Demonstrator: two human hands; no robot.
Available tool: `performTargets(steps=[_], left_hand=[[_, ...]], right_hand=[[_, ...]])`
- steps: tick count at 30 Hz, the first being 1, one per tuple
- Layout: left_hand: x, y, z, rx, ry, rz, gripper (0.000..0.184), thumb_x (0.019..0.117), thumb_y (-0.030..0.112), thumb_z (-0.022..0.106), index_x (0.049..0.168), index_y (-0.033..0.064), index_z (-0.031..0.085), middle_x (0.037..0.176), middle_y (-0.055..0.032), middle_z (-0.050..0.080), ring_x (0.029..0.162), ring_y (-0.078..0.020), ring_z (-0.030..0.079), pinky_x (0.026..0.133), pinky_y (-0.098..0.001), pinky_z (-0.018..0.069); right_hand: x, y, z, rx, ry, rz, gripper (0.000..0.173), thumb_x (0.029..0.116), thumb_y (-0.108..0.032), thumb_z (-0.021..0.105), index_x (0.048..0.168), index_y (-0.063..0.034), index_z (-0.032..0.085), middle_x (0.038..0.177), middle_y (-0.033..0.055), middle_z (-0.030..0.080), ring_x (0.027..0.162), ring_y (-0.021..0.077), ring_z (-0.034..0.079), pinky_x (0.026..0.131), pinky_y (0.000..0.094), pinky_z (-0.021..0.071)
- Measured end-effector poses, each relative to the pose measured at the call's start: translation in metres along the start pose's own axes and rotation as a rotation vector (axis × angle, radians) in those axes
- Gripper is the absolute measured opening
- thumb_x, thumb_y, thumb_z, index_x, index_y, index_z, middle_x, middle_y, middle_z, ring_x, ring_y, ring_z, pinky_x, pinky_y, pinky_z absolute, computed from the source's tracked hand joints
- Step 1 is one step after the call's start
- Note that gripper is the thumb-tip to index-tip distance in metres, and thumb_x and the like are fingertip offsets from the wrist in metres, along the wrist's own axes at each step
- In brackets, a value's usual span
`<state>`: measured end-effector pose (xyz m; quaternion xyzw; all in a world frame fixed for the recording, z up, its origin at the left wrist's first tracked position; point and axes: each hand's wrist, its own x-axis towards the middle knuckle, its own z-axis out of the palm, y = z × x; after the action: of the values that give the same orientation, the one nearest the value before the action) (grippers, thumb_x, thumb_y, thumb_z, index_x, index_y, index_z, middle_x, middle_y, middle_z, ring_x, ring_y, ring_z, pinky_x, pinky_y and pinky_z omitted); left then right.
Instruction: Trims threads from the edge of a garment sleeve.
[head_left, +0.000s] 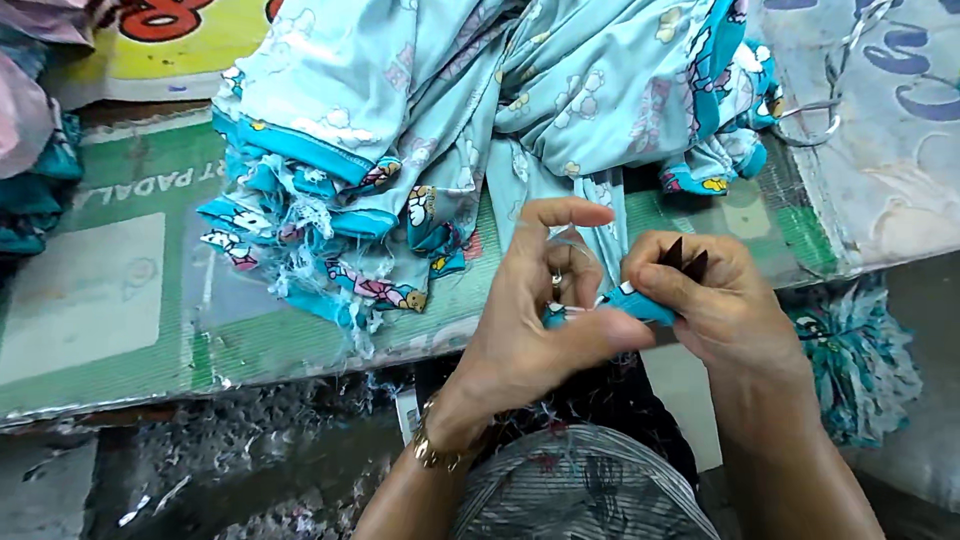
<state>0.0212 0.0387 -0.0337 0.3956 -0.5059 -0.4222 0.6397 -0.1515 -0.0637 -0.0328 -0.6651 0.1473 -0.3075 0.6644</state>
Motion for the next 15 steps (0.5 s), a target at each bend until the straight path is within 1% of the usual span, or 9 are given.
performTargets(steps=[1, 2, 3, 4, 6, 10, 11, 13, 15], left_hand=[[-0.003, 0.005, -0.001, 0.195, -0.036, 0.010, 0.056, 0.0941, 0.023, 0.074, 0.141, 0.0097, 0.047, 0.083, 0.0044, 0.055, 0.067, -0.0029, 0.055, 0.059, -0.0166, 0.0515], [-0.006, 0.009, -0.003, 0.363, -0.049, 0.018, 0.053, 0.0927, 0.015, 0.075, 0.139, 0.0074, 0.050, 0.089, 0.0029, 0.058, 0.073, -0.0039, 0.058, 0.064, -0.0182, 0.0543], [-0.009, 0.010, -0.005, 0.448, -0.038, 0.027, 0.045, 0.0923, 0.009, 0.074, 0.134, 0.0059, 0.056, 0.094, 0.0020, 0.062, 0.077, -0.0038, 0.060, 0.068, -0.0186, 0.0548], [-0.011, 0.010, -0.009, 0.450, -0.011, 0.028, 0.036, 0.0923, 0.006, 0.072, 0.126, 0.0055, 0.061, 0.094, 0.0019, 0.065, 0.077, -0.0027, 0.063, 0.068, -0.0175, 0.0564], [-0.013, 0.009, -0.016, 0.323, 0.036, 0.009, 0.023, 0.0959, 0.004, 0.066, 0.119, 0.0060, 0.065, 0.088, 0.0040, 0.066, 0.071, -0.0004, 0.061, 0.064, -0.0147, 0.0535], [-0.011, 0.006, -0.024, 0.124, 0.045, -0.007, 0.019, 0.1027, 0.011, 0.060, 0.121, 0.0091, 0.065, 0.088, 0.0051, 0.065, 0.071, -0.0009, 0.060, 0.065, -0.0164, 0.0537], [-0.011, 0.006, -0.024, 0.112, 0.043, -0.004, 0.019, 0.1030, 0.011, 0.059, 0.121, 0.0095, 0.065, 0.088, 0.0049, 0.065, 0.072, -0.0011, 0.061, 0.066, -0.0167, 0.0544], [-0.012, 0.006, -0.022, 0.114, 0.048, 0.010, 0.019, 0.1034, 0.008, 0.057, 0.121, 0.0093, 0.063, 0.090, 0.0037, 0.066, 0.073, -0.0015, 0.061, 0.067, -0.0164, 0.0544], [-0.015, 0.006, -0.018, 0.091, 0.114, 0.046, 0.019, 0.1048, 0.009, 0.055, 0.122, 0.0082, 0.063, 0.090, 0.0001, 0.070, 0.074, -0.0051, 0.065, 0.066, -0.0188, 0.0559]], right_hand=[[-0.001, 0.000, -0.001, 0.016, 0.000, -0.006, 0.013, 0.1013, -0.018, 0.064, 0.091, -0.0113, 0.069, 0.074, -0.0081, 0.061, 0.060, -0.0043, 0.054, 0.054, 0.0102, 0.0473], [-0.001, 0.000, -0.002, 0.023, -0.004, -0.012, 0.014, 0.1015, -0.019, 0.064, 0.092, -0.0113, 0.069, 0.075, -0.0081, 0.061, 0.061, -0.0040, 0.055, 0.055, 0.0105, 0.0480], [-0.002, 0.001, -0.002, 0.026, -0.008, -0.020, 0.014, 0.1015, -0.020, 0.064, 0.092, -0.0115, 0.069, 0.075, -0.0083, 0.060, 0.061, -0.0043, 0.054, 0.054, 0.0102, 0.0470], [-0.001, 0.001, -0.002, 0.028, -0.012, -0.028, 0.014, 0.1016, -0.020, 0.064, 0.091, -0.0115, 0.069, 0.075, -0.0084, 0.060, 0.060, -0.0047, 0.053, 0.053, 0.0098, 0.0454], [-0.002, 0.002, 0.000, 0.029, -0.019, -0.034, 0.015, 0.1022, -0.020, 0.063, 0.092, -0.0109, 0.068, 0.074, -0.0079, 0.058, 0.058, -0.0050, 0.050, 0.050, 0.0091, 0.0427], [-0.002, 0.002, 0.001, 0.028, -0.018, -0.033, 0.012, 0.1018, -0.019, 0.064, 0.095, -0.0106, 0.067, 0.074, -0.0073, 0.058, 0.056, -0.0046, 0.049, 0.048, 0.0094, 0.0412], [-0.002, 0.002, 0.002, -0.015, -0.035, -0.043, 0.008, 0.0997, -0.020, 0.067, 0.099, -0.0114, 0.067, 0.076, -0.0075, 0.059, 0.058, -0.0041, 0.051, 0.049, 0.0101, 0.0431], [-0.002, -0.002, 0.007, -0.179, -0.101, -0.056, 0.022, 0.0910, -0.020, 0.076, 0.109, -0.0110, 0.066, 0.084, -0.0068, 0.065, 0.067, -0.0022, 0.059, 0.058, 0.0122, 0.0524], [-0.001, -0.012, 0.009, -0.368, -0.149, -0.113, 0.016, 0.0899, -0.013, 0.076, 0.104, -0.0071, 0.070, 0.087, -0.0043, 0.069, 0.071, -0.0008, 0.062, 0.061, 0.0130, 0.0534]])
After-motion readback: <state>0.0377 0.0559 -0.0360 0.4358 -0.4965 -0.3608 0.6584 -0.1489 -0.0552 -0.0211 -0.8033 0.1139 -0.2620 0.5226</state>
